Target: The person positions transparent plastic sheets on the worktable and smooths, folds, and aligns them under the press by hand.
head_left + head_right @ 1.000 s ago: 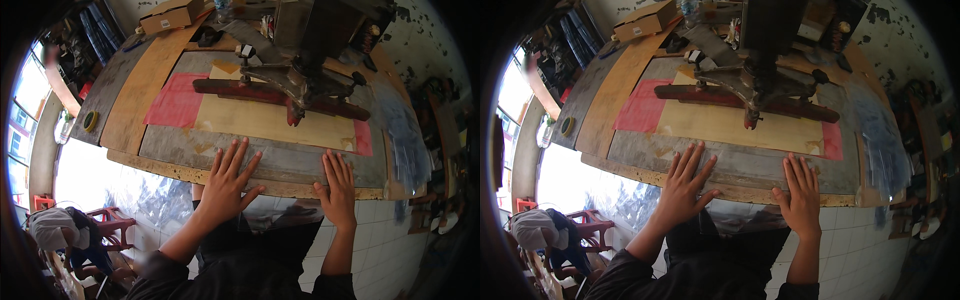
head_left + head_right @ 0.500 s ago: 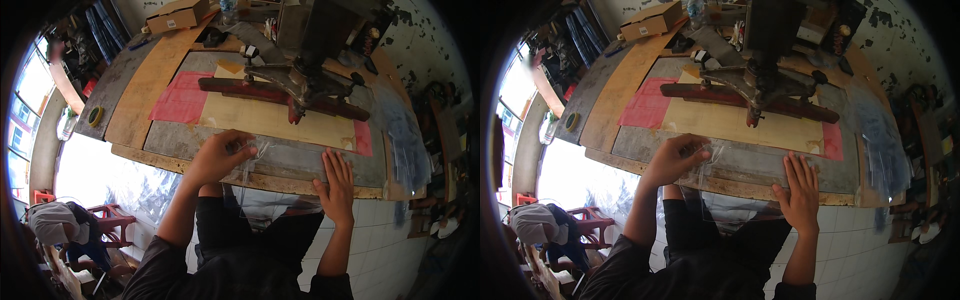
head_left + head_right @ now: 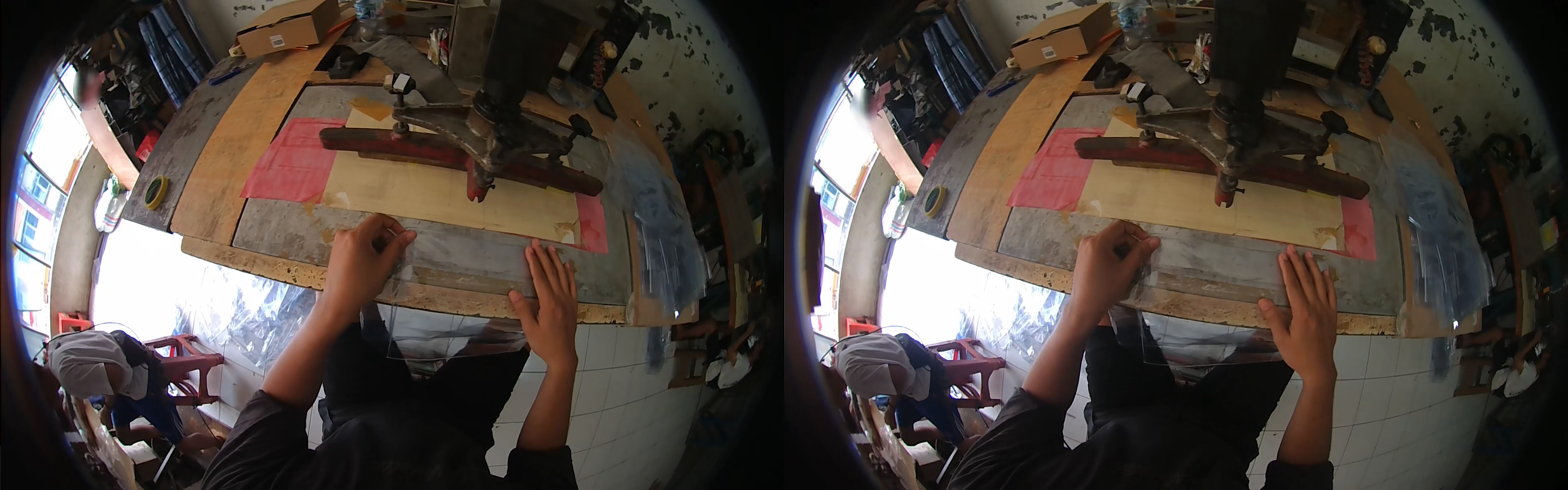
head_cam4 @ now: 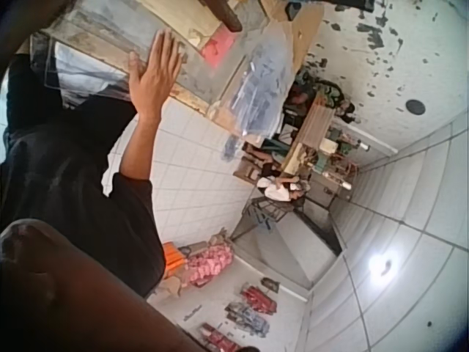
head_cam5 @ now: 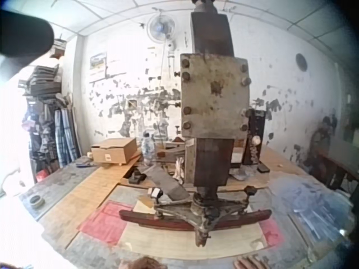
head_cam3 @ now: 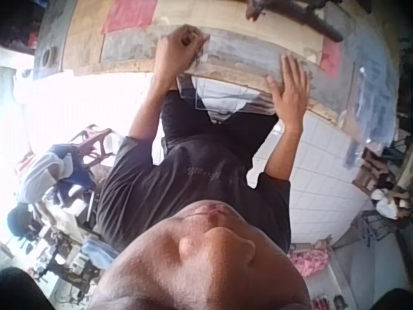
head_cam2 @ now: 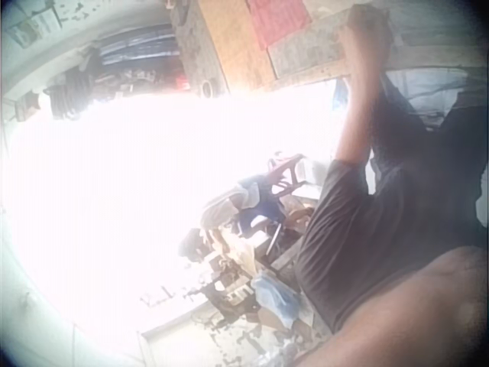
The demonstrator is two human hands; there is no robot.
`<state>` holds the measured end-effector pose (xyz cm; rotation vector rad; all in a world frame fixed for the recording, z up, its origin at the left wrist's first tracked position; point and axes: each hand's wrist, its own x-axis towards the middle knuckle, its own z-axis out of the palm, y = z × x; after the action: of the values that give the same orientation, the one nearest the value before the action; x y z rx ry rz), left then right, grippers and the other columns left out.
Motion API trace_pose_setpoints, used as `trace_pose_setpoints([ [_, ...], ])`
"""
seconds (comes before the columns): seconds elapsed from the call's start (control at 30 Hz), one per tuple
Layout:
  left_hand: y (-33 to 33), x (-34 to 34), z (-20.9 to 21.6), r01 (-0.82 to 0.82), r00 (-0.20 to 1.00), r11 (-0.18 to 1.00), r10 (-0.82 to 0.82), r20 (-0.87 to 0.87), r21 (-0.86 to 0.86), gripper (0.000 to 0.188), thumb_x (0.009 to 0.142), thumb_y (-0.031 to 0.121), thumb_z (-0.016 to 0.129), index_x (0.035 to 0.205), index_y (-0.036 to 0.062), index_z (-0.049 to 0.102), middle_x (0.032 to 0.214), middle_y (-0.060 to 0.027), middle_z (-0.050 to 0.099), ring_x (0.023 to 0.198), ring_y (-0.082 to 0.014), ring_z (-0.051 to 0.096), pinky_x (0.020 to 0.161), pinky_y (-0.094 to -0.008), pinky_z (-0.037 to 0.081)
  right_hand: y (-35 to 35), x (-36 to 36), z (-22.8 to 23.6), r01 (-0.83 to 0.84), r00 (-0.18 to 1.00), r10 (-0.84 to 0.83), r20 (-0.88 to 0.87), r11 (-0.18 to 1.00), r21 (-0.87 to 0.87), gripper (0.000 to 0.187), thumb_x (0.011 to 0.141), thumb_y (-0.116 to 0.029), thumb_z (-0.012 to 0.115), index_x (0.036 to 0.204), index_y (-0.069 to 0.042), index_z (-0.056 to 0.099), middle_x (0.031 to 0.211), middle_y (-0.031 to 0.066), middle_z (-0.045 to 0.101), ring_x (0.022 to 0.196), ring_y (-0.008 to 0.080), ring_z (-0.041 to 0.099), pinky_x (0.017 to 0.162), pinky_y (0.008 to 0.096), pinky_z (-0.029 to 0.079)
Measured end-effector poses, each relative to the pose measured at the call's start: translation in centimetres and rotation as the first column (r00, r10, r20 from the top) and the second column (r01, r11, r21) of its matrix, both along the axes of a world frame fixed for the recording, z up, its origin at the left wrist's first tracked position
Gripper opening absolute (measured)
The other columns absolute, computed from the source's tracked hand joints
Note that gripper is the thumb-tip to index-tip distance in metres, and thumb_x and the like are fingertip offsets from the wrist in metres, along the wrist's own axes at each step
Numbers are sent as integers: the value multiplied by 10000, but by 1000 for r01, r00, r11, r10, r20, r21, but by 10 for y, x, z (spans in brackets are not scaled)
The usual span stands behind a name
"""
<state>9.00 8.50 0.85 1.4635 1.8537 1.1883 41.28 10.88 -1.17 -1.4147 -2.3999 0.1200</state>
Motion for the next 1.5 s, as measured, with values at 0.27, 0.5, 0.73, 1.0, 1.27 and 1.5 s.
trace_pose_setpoints([
  [0.27,4,2,-15,21,973,979,27,-231,201,202,931,181,855,949,15,741,821,-107,670,658,-219,652,637,-363,522,0,-1,-1,8,1000,-8,-4,1000,0,711,1053,-461,661,1640,-97,493,1701,81,485,1604,335,392,1333,574,239],
  [0.5,6,7,-7,10,966,991,25,-258,132,213,928,187,847,976,30,711,859,-111,637,753,-293,646,701,-437,515,0,1,-2,9,1000,-9,-4,1000,11,717,1051,-463,661,1634,-80,494,1694,91,492,1596,346,402,1321,587,251],
  [0.73,6,5,-18,137,836,952,37,-548,273,153,889,198,852,921,97,743,934,-100,629,878,-314,656,774,-465,532,0,-3,1,2,1000,-2,9,1000,17,708,1065,-468,636,1636,-75,489,1705,98,477,1606,337,387,1325,579,246],
  [1.0,-31,18,-12,237,697,969,-121,-706,68,434,1004,340,728,1255,-12,692,1254,-185,619,1181,-359,608,956,-479,511,-2,-3,2,3,999,-3,42,1000,5,719,1074,-474,616,1658,-88,454,1730,99,437,1620,318,366,1348,577,207],
  [1.27,-68,43,-33,199,711,976,-206,-672,-88,1085,986,683,640,1626,-135,327,1744,-346,247,1654,-502,187,1330,-595,194,-2,-2,1,14,999,-14,49,1000,7,717,1061,-434,633,1662,-88,448,1740,97,424,1625,333,356,1349,590,199],
  [1.5,-67,46,-30,174,701,980,-191,-687,-95,1094,991,702,625,1631,-131,322,1737,-347,262,1647,-503,211,1322,-595,223,-2,-3,-1,14,998,-14,60,1000,3,713,1065,-443,621,1662,-92,451,1740,96,426,1629,333,350,1351,585,195],
])
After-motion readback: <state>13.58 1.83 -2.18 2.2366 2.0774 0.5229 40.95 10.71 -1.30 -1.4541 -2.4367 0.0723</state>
